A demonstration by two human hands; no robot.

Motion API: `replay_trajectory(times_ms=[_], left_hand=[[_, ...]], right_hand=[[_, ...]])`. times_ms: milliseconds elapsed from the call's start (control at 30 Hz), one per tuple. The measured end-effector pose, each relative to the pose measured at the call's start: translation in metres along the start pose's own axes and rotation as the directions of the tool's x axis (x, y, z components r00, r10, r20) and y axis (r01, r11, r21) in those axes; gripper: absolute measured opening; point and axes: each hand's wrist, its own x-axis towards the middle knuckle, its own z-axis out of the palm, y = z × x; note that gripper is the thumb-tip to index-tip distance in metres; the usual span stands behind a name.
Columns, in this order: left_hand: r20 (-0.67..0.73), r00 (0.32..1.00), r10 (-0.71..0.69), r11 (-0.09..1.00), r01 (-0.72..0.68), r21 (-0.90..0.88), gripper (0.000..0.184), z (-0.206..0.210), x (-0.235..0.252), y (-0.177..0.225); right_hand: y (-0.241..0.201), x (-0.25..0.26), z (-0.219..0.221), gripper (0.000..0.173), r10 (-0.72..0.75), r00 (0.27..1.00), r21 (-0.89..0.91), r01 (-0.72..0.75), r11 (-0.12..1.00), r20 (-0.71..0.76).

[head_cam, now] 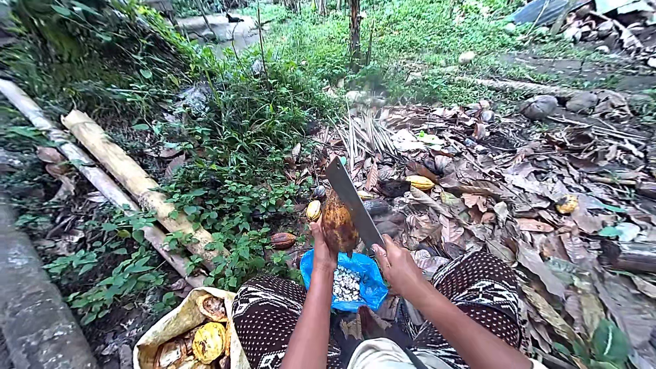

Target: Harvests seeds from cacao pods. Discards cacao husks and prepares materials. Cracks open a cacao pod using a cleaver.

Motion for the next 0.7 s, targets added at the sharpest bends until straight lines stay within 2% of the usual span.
replay_trajectory(times_ms=[33, 67, 100, 133, 200, 267, 333, 400, 467, 533, 633, 700], left_hand=[[-0.104, 0.983, -0.149, 0.986, 0.14, -0.092, 0.088, 0.005, -0.005, 0.002], [-0.179, 0.935, -0.305, 0.941, 0.267, -0.208, 0.091, 0.011, -0.009, 0.005], [-0.201, 0.885, -0.42, 0.884, 0.35, -0.309, 0.094, 0.019, -0.011, 0.012], [-0.185, 0.856, -0.483, 0.837, 0.389, -0.383, 0.095, 0.026, -0.012, 0.019], [-0.219, 0.831, -0.512, 0.812, 0.385, -0.439, 0.092, 0.035, -0.003, 0.031], [-0.312, 0.833, -0.457, 0.851, 0.307, -0.426, 0.081, 0.031, 0.009, 0.033], [-0.4, 0.861, -0.313, 0.914, 0.158, -0.375, 0.066, 0.021, 0.024, 0.031], [-0.434, 0.884, -0.176, 0.943, 0.026, -0.331, 0.057, 0.007, 0.038, 0.028], [-0.44, 0.896, -0.058, 0.947, -0.09, -0.309, 0.051, -0.004, 0.045, 0.025], [-0.439, 0.898, 0.023, 0.934, -0.176, -0.312, 0.045, -0.008, 0.046, 0.023], [-0.437, 0.899, 0.02, 0.924, -0.183, -0.335, 0.046, -0.012, 0.044, 0.015], [-0.449, 0.894, 0.007, 0.931, -0.17, -0.324, 0.046, -0.01, 0.041, 0.013]], right_hand=[[0.002, 0.001, 0.007, 0.043, -0.04, 0.997, -0.002, 0.04, 0.999, -0.067], [0.006, 0.002, 0.017, 0.041, -0.1, 0.984, -0.026, 0.097, 0.995, -0.149], [0.012, 0.003, 0.029, 0.039, -0.157, 0.963, -0.057, 0.148, 0.987, -0.218], [0.017, 0.002, 0.04, 0.037, -0.198, 0.944, -0.081, 0.183, 0.98, -0.265], [0.024, -0.003, 0.053, 0.035, -0.252, 0.92, -0.111, 0.228, 0.967, -0.301], [0.026, -0.013, 0.052, 0.035, -0.267, 0.922, -0.104, 0.247, 0.963, -0.28], [0.026, -0.023, 0.041, 0.038, -0.249, 0.944, -0.084, 0.236, 0.968, -0.216], [0.025, -0.032, 0.028, 0.041, -0.208, 0.968, -0.043, 0.204, 0.978, -0.138], [0.022, -0.034, 0.015, 0.041, -0.209, 0.969, -0.015, 0.209, 0.978, -0.135], [0.015, -0.03, 0.007, 0.041, -0.319, 0.906, -0.021, 0.326, 0.945, -0.277], [-0.005, -0.022, -0.012, 0.044, -0.424, 0.761, 0.029, 0.5, 0.865, -0.491], [-0.015, -0.017, -0.018, 0.043, -0.435, 0.735, 0.04, 0.53, 0.847, -0.519]])
